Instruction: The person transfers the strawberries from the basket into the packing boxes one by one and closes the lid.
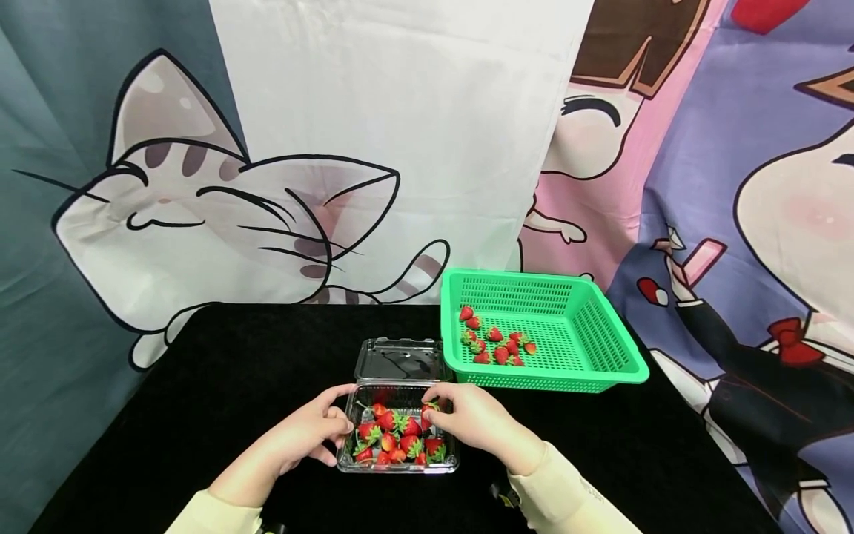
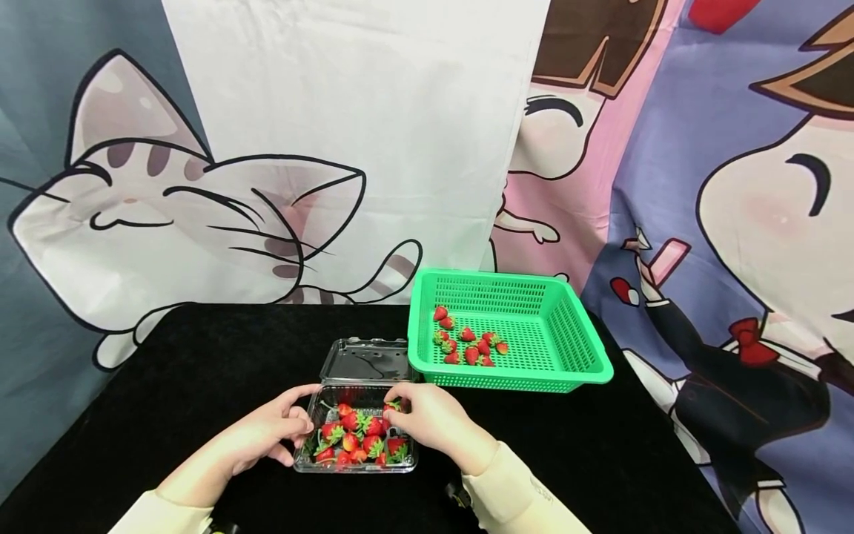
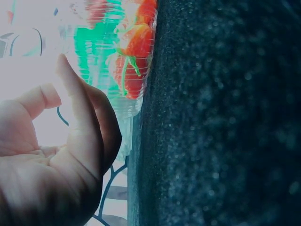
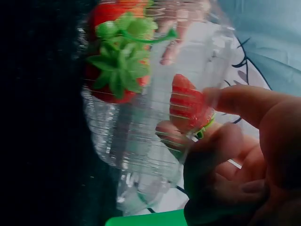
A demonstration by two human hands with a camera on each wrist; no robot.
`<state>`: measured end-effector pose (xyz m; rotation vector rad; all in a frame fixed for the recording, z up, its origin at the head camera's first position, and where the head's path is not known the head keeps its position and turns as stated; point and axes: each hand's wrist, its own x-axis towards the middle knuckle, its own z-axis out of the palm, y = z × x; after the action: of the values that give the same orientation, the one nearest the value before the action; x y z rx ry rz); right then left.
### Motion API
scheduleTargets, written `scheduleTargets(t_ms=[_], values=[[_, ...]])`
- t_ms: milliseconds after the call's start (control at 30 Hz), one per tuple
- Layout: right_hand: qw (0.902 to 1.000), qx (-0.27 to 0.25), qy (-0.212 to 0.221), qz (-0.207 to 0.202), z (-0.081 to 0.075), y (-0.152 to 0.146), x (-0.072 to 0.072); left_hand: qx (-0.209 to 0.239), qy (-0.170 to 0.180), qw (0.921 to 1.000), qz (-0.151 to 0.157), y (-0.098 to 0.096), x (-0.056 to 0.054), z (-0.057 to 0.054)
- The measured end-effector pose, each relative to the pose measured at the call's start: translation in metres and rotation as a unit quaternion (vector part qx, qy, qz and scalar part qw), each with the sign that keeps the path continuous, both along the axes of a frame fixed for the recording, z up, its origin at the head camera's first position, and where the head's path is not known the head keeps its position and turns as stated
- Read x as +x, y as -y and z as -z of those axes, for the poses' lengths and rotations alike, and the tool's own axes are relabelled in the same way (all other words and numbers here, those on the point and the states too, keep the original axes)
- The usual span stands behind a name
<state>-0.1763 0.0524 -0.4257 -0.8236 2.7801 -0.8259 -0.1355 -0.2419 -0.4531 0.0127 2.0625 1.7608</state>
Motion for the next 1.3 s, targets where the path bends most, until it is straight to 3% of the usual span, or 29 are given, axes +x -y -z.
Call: scheduleTargets(t_ms=[567, 1300], values=[[0.9878, 0.138, -0.072, -0.008, 0.016, 0.009, 0.008, -0.002, -0.001, 1.0, 0.006, 0.0, -0.001, 0.0], [0.9854, 0.132, -0.106, -0.015, 0.013, 0.009, 0.011, 0.002, -0.003, 1.0, 0.006, 0.001, -0.001, 0.0]])
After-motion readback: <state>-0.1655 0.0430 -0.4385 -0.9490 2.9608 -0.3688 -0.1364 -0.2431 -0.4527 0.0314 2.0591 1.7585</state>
